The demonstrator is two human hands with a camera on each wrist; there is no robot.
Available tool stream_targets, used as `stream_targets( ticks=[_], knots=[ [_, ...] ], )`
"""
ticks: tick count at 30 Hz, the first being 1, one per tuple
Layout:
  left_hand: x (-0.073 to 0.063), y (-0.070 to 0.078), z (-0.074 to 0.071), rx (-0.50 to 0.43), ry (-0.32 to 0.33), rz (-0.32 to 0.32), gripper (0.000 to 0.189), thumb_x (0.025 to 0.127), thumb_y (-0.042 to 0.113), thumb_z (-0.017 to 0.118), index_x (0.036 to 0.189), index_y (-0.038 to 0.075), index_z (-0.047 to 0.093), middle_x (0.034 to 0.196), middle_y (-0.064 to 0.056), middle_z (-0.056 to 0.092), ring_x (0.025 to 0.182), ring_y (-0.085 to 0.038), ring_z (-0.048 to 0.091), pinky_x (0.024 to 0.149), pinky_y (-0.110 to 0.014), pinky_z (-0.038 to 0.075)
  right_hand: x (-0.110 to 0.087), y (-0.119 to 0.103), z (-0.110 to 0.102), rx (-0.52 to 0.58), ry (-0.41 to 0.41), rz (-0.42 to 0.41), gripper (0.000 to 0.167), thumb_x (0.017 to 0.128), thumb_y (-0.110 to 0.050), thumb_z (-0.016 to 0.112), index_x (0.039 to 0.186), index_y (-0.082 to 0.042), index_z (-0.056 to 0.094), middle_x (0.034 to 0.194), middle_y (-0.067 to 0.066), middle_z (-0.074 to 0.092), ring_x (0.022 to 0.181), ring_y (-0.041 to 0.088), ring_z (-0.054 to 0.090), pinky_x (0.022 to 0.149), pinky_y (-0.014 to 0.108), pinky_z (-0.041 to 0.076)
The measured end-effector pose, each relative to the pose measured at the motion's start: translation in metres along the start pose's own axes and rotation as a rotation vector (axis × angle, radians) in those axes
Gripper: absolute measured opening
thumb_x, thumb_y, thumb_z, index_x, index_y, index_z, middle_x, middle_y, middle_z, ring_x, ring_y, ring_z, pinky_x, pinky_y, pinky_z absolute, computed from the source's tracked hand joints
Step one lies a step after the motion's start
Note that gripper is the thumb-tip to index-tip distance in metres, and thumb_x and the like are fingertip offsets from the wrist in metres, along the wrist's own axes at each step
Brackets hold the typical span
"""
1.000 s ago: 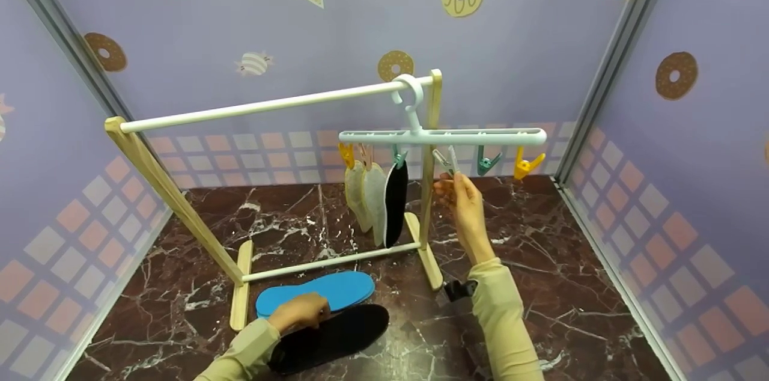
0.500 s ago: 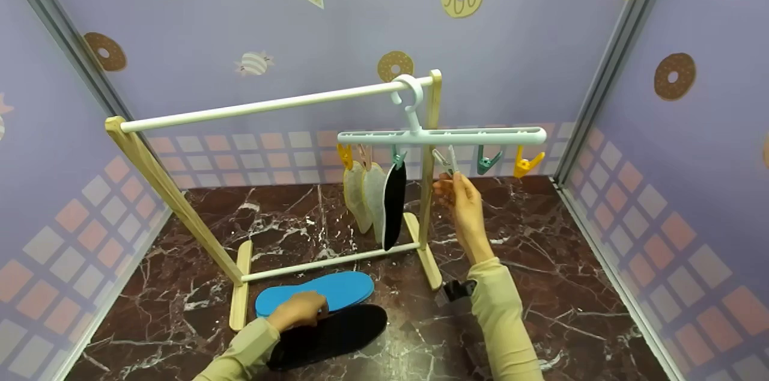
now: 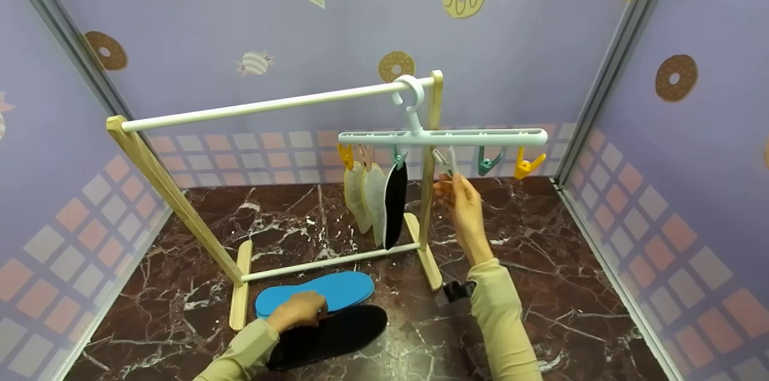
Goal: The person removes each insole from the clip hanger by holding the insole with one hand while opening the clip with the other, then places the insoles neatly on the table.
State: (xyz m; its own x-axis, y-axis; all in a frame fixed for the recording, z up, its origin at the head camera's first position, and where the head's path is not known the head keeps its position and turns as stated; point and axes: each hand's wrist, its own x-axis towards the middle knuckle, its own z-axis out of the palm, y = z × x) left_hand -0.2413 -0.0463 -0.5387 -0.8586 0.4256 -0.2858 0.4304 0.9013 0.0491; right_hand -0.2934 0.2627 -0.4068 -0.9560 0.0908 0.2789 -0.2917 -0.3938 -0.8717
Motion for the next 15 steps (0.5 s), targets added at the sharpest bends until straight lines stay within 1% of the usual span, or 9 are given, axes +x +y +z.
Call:
stream_targets(
  ticks=[4, 9, 11, 15],
  knots=[
    [-0.0002, 0.0004, -0.0003, 0.006, 0.003, 0.000, 0.024, 0.070, -0.005, 0.058, 0.056, 0.009, 0.046, 0.060, 0.000, 0.045, 0.054, -0.014, 0.027, 0.045, -0.027, 0.024, -0.0004, 0.0008, 0.0000, -0.005, -0.001, 0.005, 0.029, 0.094, -0.033, 0.037, 0.090, -0.016, 0.061, 0.077, -0.004, 0.064, 0.074, 0.008, 0.058, 0.068, 0.023, 0.041],
    [-0.0007, -0.0004, 0.0009, 0.013, 0.020, 0.009, 0.024, 0.071, -0.005, 0.058, 0.055, 0.009, 0.046, 0.059, 0.001, 0.042, 0.054, -0.014, 0.026, 0.044, -0.027, 0.023, -0.0015, 0.0014, -0.0001, -0.002, 0.016, 0.025, 0.030, 0.094, -0.033, 0.036, 0.091, -0.015, 0.060, 0.077, -0.003, 0.064, 0.074, 0.008, 0.058, 0.070, 0.023, 0.042],
    [-0.0011, -0.0007, 0.0014, 0.016, 0.022, 0.011, 0.025, 0.072, -0.004, 0.059, 0.055, 0.009, 0.047, 0.057, 0.000, 0.041, 0.053, -0.013, 0.025, 0.044, -0.027, 0.022, -0.0021, 0.0018, -0.0004, 0.007, 0.019, 0.034, 0.030, 0.094, -0.033, 0.036, 0.092, -0.014, 0.059, 0.078, -0.003, 0.063, 0.074, 0.009, 0.058, 0.070, 0.023, 0.043],
    [-0.0006, -0.0011, 0.0008, 0.010, 0.009, -0.001, 0.024, 0.075, -0.001, 0.060, 0.056, 0.009, 0.050, 0.057, -0.001, 0.045, 0.053, -0.014, 0.026, 0.046, -0.028, 0.023, -0.0033, 0.0036, -0.0001, -0.001, 0.033, 0.051, 0.032, 0.094, -0.035, 0.035, 0.093, -0.014, 0.058, 0.078, -0.003, 0.063, 0.074, 0.009, 0.057, 0.070, 0.023, 0.043]
  ],
)
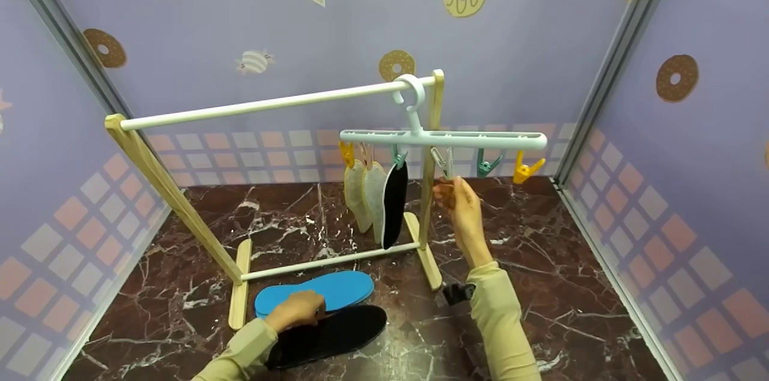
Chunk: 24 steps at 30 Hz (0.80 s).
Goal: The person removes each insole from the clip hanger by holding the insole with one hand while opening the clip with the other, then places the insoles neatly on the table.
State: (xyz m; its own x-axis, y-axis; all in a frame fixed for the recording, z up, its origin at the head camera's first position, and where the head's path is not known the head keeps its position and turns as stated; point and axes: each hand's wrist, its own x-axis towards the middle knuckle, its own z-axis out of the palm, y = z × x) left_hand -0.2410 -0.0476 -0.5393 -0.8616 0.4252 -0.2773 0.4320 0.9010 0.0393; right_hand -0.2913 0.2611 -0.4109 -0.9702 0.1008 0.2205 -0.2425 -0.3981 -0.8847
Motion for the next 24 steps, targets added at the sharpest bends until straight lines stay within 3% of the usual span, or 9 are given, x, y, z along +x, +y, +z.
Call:
stream_targets(
  ticks=[7, 14, 21, 24],
  knots=[
    [0.001, -0.002, -0.002, -0.019, 0.015, 0.006, 0.029, 0.078, 0.002, 0.059, 0.053, 0.010, 0.045, 0.055, 0.000, 0.040, 0.053, -0.014, 0.026, 0.046, -0.028, 0.022, -0.001, 0.005, 0.001, 0.003, -0.027, 0.004, 0.030, 0.096, -0.029, 0.032, 0.095, -0.013, 0.058, 0.078, -0.003, 0.063, 0.074, 0.009, 0.057, 0.068, 0.022, 0.042],
    [0.000, -0.003, -0.003, -0.014, 0.116, 0.054, 0.030, 0.077, 0.004, 0.059, 0.052, 0.010, 0.046, 0.054, -0.003, 0.052, 0.048, -0.013, 0.032, 0.042, -0.028, 0.029, -0.002, 0.009, 0.002, -0.011, -0.065, -0.009, 0.026, 0.097, -0.020, 0.034, 0.096, -0.014, 0.059, 0.081, -0.003, 0.063, 0.076, 0.010, 0.058, 0.068, 0.023, 0.043],
    [0.000, -0.003, -0.009, -0.089, 0.159, 0.091, 0.028, 0.073, 0.002, 0.061, 0.050, 0.011, 0.047, 0.050, -0.002, 0.052, 0.045, -0.012, 0.034, 0.041, -0.028, 0.031, -0.002, 0.009, 0.006, -0.021, -0.078, -0.012, 0.024, 0.096, -0.018, 0.035, 0.102, -0.012, 0.058, 0.092, -0.001, 0.065, 0.083, 0.012, 0.060, 0.070, 0.023, 0.045],
    [0.001, -0.002, -0.013, -0.131, 0.179, 0.097, 0.030, 0.070, -0.002, 0.060, 0.049, 0.013, 0.044, 0.047, 0.003, 0.042, 0.044, -0.011, 0.030, 0.042, -0.026, 0.028, -0.001, 0.009, 0.008, -0.046, -0.060, -0.004, 0.022, 0.095, -0.018, 0.038, 0.105, -0.011, 0.057, 0.097, -0.002, 0.065, 0.088, 0.014, 0.060, 0.071, 0.023, 0.046]
  ],
)
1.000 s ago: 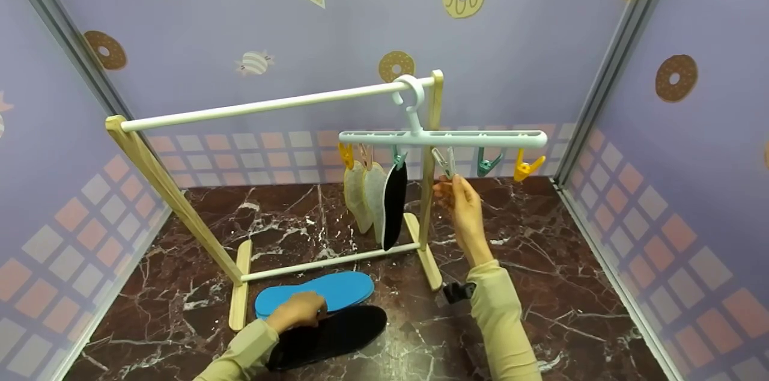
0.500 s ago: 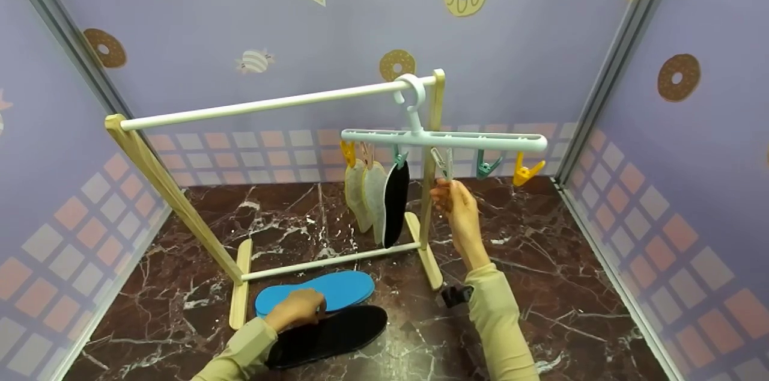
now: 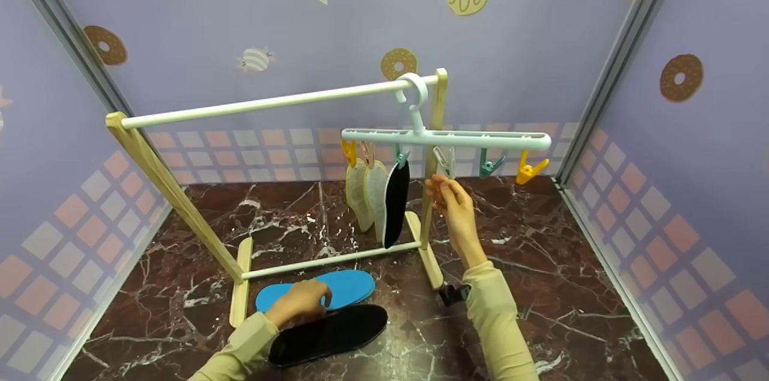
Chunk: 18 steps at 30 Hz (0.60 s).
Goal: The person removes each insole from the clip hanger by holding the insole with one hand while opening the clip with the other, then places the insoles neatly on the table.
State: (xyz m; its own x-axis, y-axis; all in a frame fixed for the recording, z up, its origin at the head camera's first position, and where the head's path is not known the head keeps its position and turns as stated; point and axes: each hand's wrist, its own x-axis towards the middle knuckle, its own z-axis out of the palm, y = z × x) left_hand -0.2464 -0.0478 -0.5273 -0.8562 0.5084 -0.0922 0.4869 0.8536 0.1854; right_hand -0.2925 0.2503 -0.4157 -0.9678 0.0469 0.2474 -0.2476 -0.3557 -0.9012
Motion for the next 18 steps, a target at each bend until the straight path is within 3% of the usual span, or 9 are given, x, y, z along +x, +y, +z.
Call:
stream_targets(
  ticks=[2, 4, 6, 9, 12, 18],
  knots=[
    [0.001, 0.001, -0.001, -0.022, 0.017, 0.001, 0.033, 0.069, -0.005, 0.059, 0.049, 0.014, 0.038, 0.048, 0.005, 0.032, 0.046, -0.010, 0.025, 0.043, -0.025, 0.024, 0.000, 0.000, 0.001, -0.003, 0.000, -0.008, 0.023, 0.095, -0.018, 0.040, 0.108, -0.009, 0.056, 0.101, -0.002, 0.065, 0.092, 0.014, 0.060, 0.072, 0.023, 0.047],
    [0.003, 0.003, -0.002, -0.023, 0.042, 0.004, 0.032, 0.071, -0.002, 0.060, 0.051, 0.014, 0.041, 0.049, 0.005, 0.033, 0.046, -0.010, 0.027, 0.043, -0.025, 0.024, 0.000, 0.001, 0.002, -0.007, -0.008, -0.020, 0.024, 0.095, -0.017, 0.040, 0.111, -0.006, 0.055, 0.103, -0.003, 0.065, 0.095, 0.014, 0.060, 0.073, 0.023, 0.047],
    [0.005, 0.004, -0.003, -0.023, 0.051, -0.002, 0.023, 0.073, 0.002, 0.062, 0.055, 0.011, 0.051, 0.052, 0.003, 0.044, 0.047, -0.012, 0.036, 0.044, -0.025, 0.030, 0.000, 0.001, 0.003, -0.004, -0.016, -0.033, 0.026, 0.095, -0.016, 0.041, 0.113, -0.004, 0.054, 0.105, -0.003, 0.065, 0.096, 0.014, 0.060, 0.073, 0.024, 0.048],
    [0.007, 0.006, -0.005, -0.012, 0.060, -0.021, 0.003, 0.076, 0.010, 0.064, 0.076, 0.011, 0.067, 0.073, -0.003, 0.064, 0.060, -0.021, 0.056, 0.051, -0.033, 0.044, 0.000, 0.001, 0.004, -0.005, -0.024, -0.043, 0.029, 0.094, -0.015, 0.041, 0.116, 0.000, 0.051, 0.107, -0.003, 0.064, 0.098, 0.014, 0.059, 0.074, 0.024, 0.048],
    [0.010, 0.009, -0.007, -0.022, 0.076, -0.036, 0.011, 0.078, 0.013, 0.062, 0.087, 0.012, 0.068, 0.083, -0.006, 0.067, 0.071, -0.028, 0.061, 0.057, -0.040, 0.048, 0.000, 0.001, 0.005, -0.016, -0.026, -0.045, 0.033, 0.094, -0.016, 0.041, 0.120, 0.005, 0.047, 0.110, -0.003, 0.063, 0.100, 0.014, 0.058, 0.075, 0.025, 0.047],
    [0.016, 0.015, -0.010, -0.075, 0.215, -0.013, 0.015, 0.081, 0.013, 0.059, 0.092, 0.010, 0.068, 0.084, -0.007, 0.068, 0.066, -0.025, 0.062, 0.051, -0.036, 0.048, 0.000, 0.001, 0.005, -0.051, -0.029, -0.052, 0.041, 0.095, -0.018, 0.041, 0.127, 0.008, 0.041, 0.115, -0.007, 0.061, 0.105, 0.013, 0.055, 0.078, 0.025, 0.047]
  ],
)
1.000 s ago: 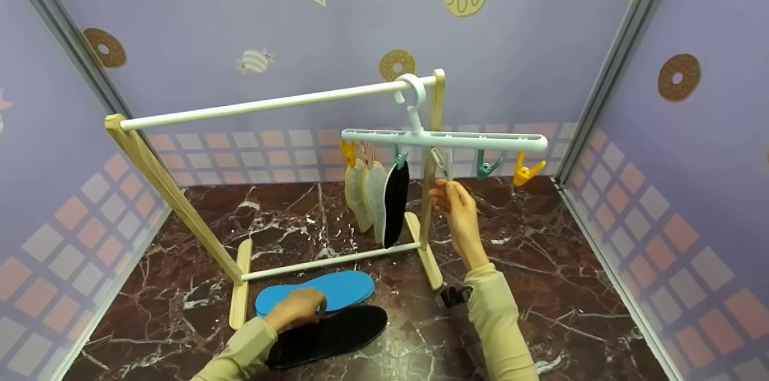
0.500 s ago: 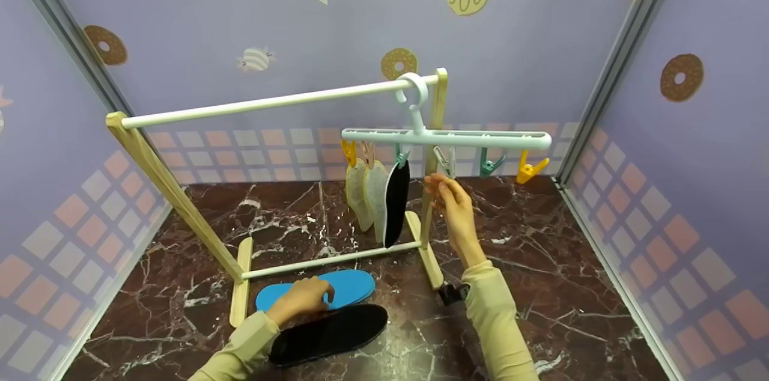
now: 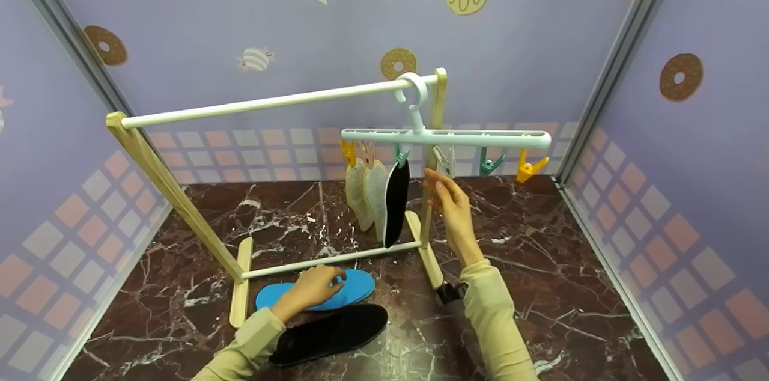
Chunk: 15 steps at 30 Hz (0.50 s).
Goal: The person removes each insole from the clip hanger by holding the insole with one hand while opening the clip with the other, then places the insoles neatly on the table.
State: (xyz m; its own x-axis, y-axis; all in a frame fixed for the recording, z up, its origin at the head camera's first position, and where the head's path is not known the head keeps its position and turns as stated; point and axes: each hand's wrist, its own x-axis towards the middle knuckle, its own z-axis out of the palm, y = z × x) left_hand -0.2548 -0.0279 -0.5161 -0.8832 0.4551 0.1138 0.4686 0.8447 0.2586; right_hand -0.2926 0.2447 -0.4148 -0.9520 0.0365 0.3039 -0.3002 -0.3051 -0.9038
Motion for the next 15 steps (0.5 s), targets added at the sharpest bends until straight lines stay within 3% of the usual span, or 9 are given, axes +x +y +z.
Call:
stream_targets(
  ticks=[4, 10, 15],
  knots=[
    [0.006, 0.005, -0.002, -0.090, 0.092, 0.017, 0.016, 0.083, 0.011, 0.056, 0.095, 0.009, 0.067, 0.083, -0.006, 0.069, 0.063, -0.019, 0.062, 0.047, -0.028, 0.046, 0.001, 0.000, 0.001, -0.012, -0.006, -0.003, 0.044, 0.094, -0.018, 0.042, 0.130, 0.007, 0.038, 0.117, -0.010, 0.059, 0.108, 0.012, 0.053, 0.078, 0.024, 0.046],
    [0.017, 0.012, -0.004, -0.207, 0.229, 0.074, 0.014, 0.085, 0.011, 0.055, 0.095, 0.010, 0.065, 0.079, -0.002, 0.066, 0.066, -0.013, 0.060, 0.056, -0.023, 0.046, 0.002, 0.000, 0.003, -0.013, -0.014, -0.006, 0.047, 0.094, -0.018, 0.043, 0.132, 0.007, 0.034, 0.119, -0.010, 0.059, 0.112, 0.011, 0.051, 0.080, 0.025, 0.046],
    [0.027, 0.020, -0.003, -0.302, 0.324, 0.104, 0.019, 0.086, 0.011, 0.055, 0.102, 0.006, 0.064, 0.087, -0.007, 0.067, 0.071, -0.015, 0.063, 0.061, -0.022, 0.049, 0.003, -0.001, 0.004, -0.001, -0.014, -0.015, 0.046, 0.094, -0.017, 0.042, 0.132, 0.007, 0.034, 0.121, -0.009, 0.058, 0.117, 0.012, 0.048, 0.086, 0.027, 0.045]
  ],
)
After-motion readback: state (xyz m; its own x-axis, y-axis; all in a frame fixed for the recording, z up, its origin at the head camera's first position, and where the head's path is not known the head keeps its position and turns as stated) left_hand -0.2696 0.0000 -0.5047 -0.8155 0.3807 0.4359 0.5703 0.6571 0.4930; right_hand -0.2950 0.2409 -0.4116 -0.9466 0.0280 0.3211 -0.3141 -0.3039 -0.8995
